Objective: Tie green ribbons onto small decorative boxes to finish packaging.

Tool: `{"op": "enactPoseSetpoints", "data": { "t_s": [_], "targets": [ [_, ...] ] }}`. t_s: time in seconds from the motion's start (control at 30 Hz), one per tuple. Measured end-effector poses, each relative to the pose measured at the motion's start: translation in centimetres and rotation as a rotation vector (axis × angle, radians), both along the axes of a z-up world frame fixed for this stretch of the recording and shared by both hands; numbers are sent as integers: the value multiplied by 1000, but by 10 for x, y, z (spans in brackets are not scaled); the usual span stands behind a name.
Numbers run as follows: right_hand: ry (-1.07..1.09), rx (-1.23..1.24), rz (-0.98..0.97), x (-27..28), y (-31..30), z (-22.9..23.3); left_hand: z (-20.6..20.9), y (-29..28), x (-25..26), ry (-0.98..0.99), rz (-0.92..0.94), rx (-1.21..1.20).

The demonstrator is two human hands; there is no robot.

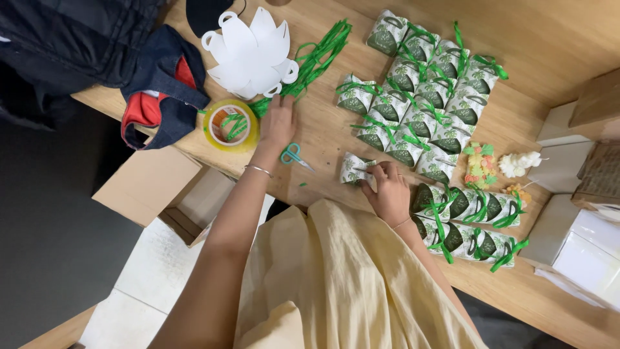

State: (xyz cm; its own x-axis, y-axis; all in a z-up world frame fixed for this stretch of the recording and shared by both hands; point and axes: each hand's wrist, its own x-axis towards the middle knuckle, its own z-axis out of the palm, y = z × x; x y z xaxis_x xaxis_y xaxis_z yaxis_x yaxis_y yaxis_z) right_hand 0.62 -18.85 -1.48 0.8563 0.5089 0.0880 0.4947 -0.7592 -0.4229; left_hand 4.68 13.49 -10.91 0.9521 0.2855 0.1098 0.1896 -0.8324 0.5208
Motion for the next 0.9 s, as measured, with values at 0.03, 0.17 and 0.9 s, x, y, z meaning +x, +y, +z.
{"op": "enactPoseSetpoints", "data": {
  "t_s": [0.03, 0.17, 0.9],
  "targets": [
    [-9, 3, -1, 0, -1, -1, -1, 2, 8, -9, -1, 3],
    [-113, -73, -54, 2, -4, -6, -37, 9, 32, 105, -6, 153],
    [874, 1364, -223, 18, -12, 37, 149, -162, -85, 5, -543, -461]
  ]
}}
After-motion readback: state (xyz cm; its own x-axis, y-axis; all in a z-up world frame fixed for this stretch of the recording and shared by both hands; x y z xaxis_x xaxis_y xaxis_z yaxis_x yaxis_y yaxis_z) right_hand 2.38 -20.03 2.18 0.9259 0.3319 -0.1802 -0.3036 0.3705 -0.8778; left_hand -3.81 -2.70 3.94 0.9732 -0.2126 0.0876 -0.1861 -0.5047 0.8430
